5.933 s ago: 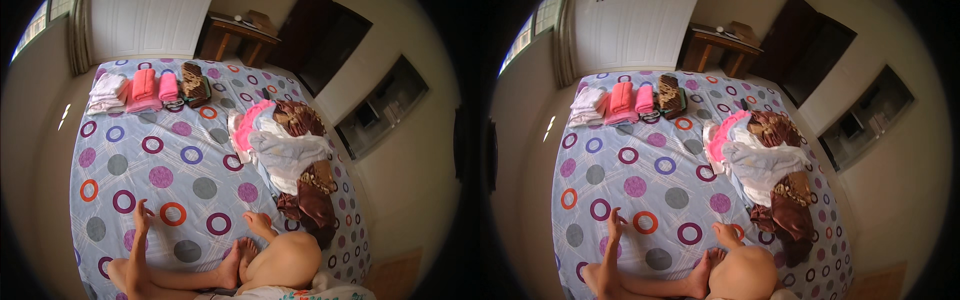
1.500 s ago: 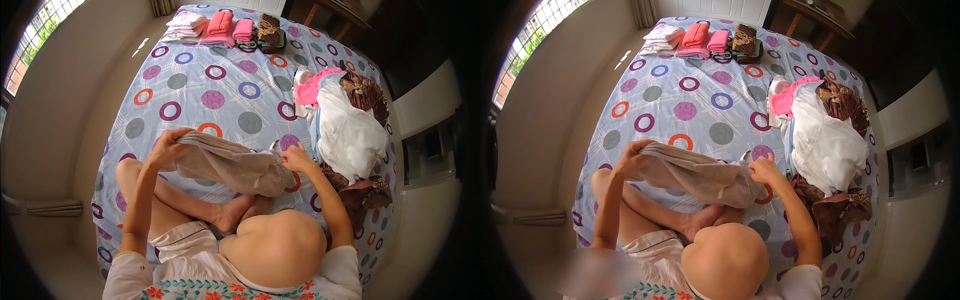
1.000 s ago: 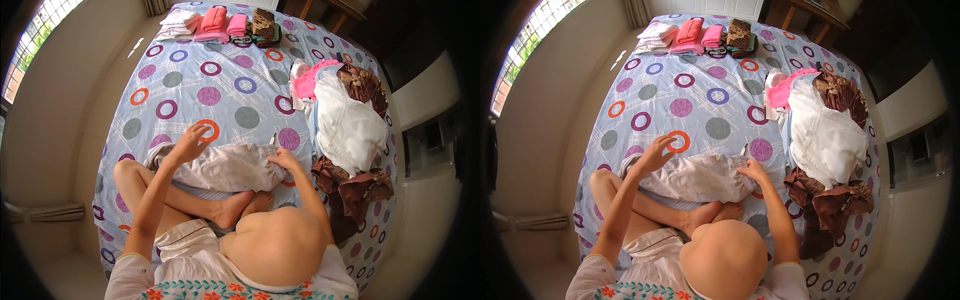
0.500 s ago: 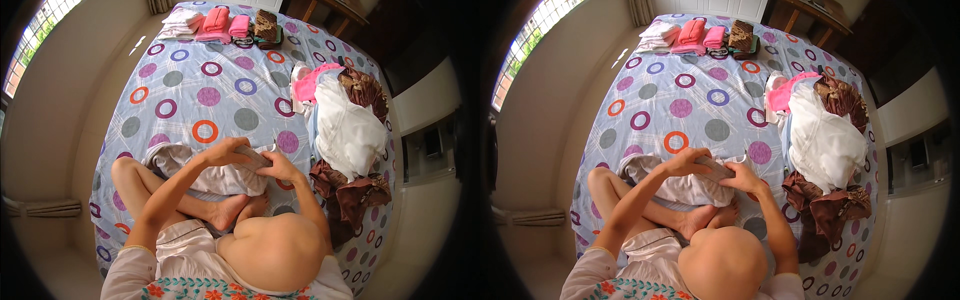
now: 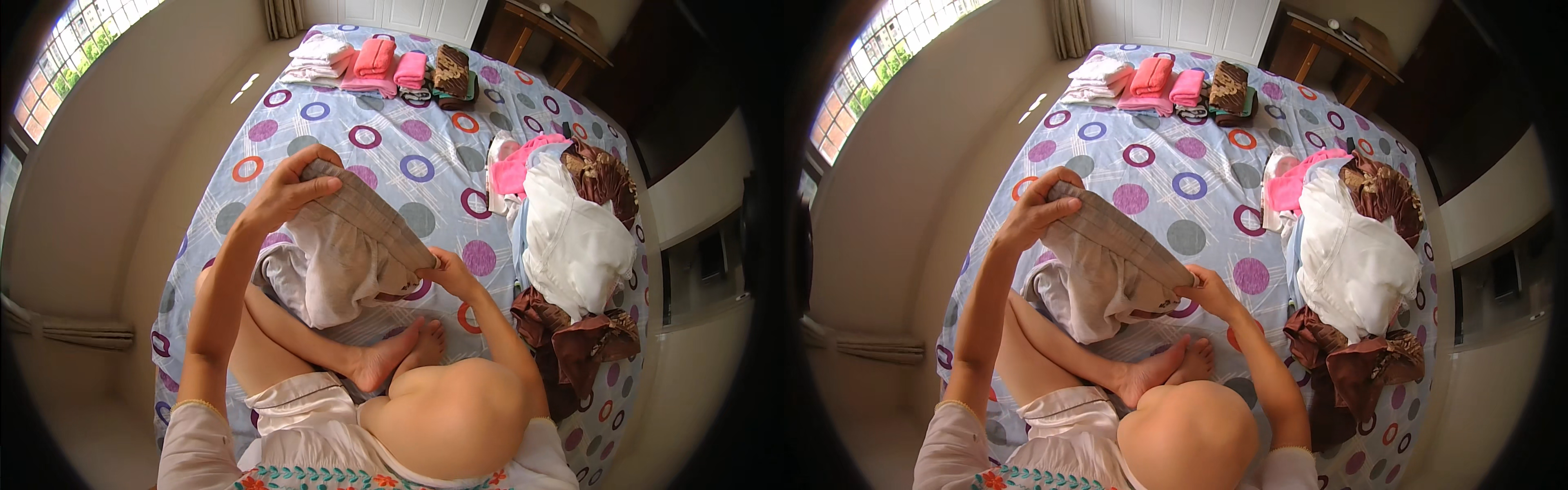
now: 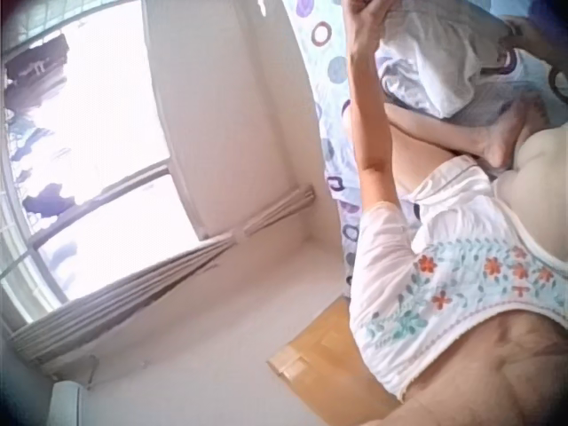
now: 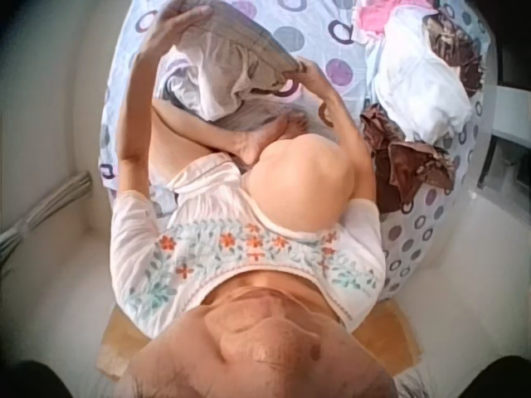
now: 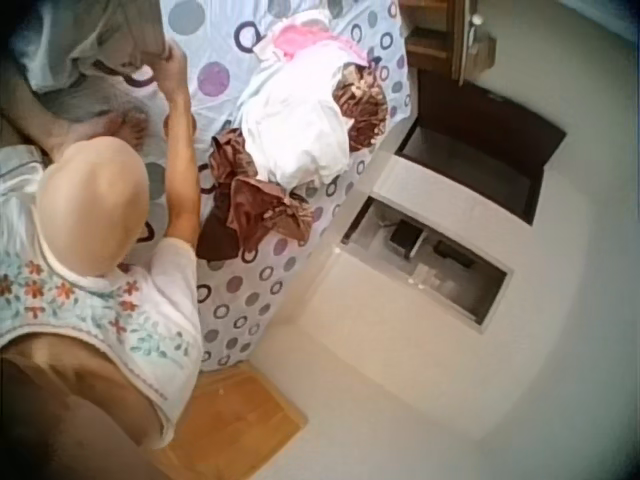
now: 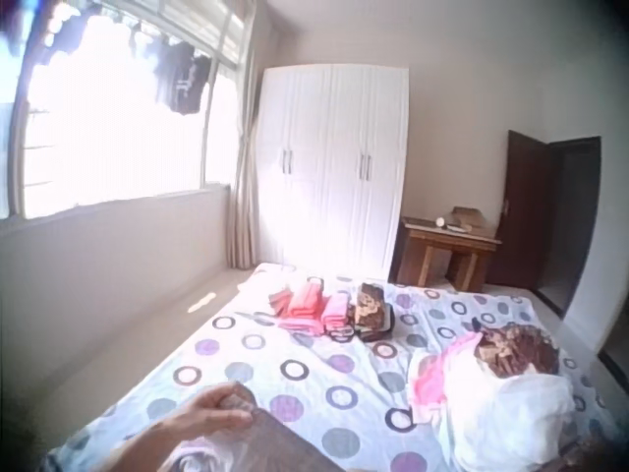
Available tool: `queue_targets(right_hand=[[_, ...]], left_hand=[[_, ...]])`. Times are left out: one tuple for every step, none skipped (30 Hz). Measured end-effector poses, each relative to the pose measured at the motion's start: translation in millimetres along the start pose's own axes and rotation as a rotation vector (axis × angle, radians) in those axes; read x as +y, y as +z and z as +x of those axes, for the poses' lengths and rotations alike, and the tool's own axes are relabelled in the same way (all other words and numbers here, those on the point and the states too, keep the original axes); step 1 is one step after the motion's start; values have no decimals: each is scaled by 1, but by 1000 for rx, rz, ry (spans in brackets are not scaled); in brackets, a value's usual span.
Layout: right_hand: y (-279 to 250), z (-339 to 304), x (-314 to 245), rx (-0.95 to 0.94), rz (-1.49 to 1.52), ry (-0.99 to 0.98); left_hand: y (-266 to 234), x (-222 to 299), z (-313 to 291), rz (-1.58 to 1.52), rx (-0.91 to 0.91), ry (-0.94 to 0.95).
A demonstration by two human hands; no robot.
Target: The person folds various pieces of laundry, including a brown patterned fabric and a pair of gray sweatpants, by hand while sitting on a bed.
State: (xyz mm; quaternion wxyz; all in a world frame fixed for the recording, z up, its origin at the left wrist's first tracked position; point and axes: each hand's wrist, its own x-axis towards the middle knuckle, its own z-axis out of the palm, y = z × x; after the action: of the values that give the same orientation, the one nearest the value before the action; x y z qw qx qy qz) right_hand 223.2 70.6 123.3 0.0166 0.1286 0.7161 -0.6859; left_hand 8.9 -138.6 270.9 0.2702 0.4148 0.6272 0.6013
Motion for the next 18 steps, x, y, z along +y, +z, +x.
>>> queue_targets(right_hand=[[0, 0, -5, 27, 107, -37], [0, -3, -9, 55, 216, -62], [-3, -3, -15, 99, 247, -109], [-4, -5, -25, 96, 248, -119], [-6, -9, -40, 87, 251, -129], [-8, -14, -54, 78, 253, -138], [-12, -21, -66, 50, 225, -136], [-16, -28, -78, 12, 101, -87], [-19, -36, -91, -28, -23, -42], [-19, -43, -104, -65, -149, 6], [-17, -49, -114, -58, -273, 29], [-14, -53, -122, -93, -367, -52], [-11, -57, -132, -130, -463, -136], [-8, -59, -140, -170, -557, -225], [-4, -60, -146, -188, -552, -218], [-2, -59, -146, -170, -555, -264], [-1, -57, -144, -153, -558, -310], [1, -55, -141, -137, -558, -358]], left_hand=[[-5, 7, 4, 105, -20, 26], [-11, 13, 6, 201, -41, 42], [-21, 16, 9, 248, -65, -45], [-31, 16, 11, 342, -70, -9], [-45, 14, 12, 323, -109, -77], [-57, 9, 13, 301, -148, -144], [-66, 5, 15, 304, -184, -180], [-68, 5, 13, 354, -218, -202], [-71, 6, 11, 404, -251, -226], [-74, 7, 7, 451, -286, -250], [-73, 7, 5, 433, -271, -247], [-72, 8, 2, 416, -255, -244], [-71, 10, 0, 398, -235, -239], [-71, 9, -2, 375, -227, -234], [-73, 8, -3, 353, -218, -230], [-72, 8, -1, 328, -214, -216], [-70, 10, 1, 303, -233, -166], [-68, 14, 2, 295, -224, -148]])
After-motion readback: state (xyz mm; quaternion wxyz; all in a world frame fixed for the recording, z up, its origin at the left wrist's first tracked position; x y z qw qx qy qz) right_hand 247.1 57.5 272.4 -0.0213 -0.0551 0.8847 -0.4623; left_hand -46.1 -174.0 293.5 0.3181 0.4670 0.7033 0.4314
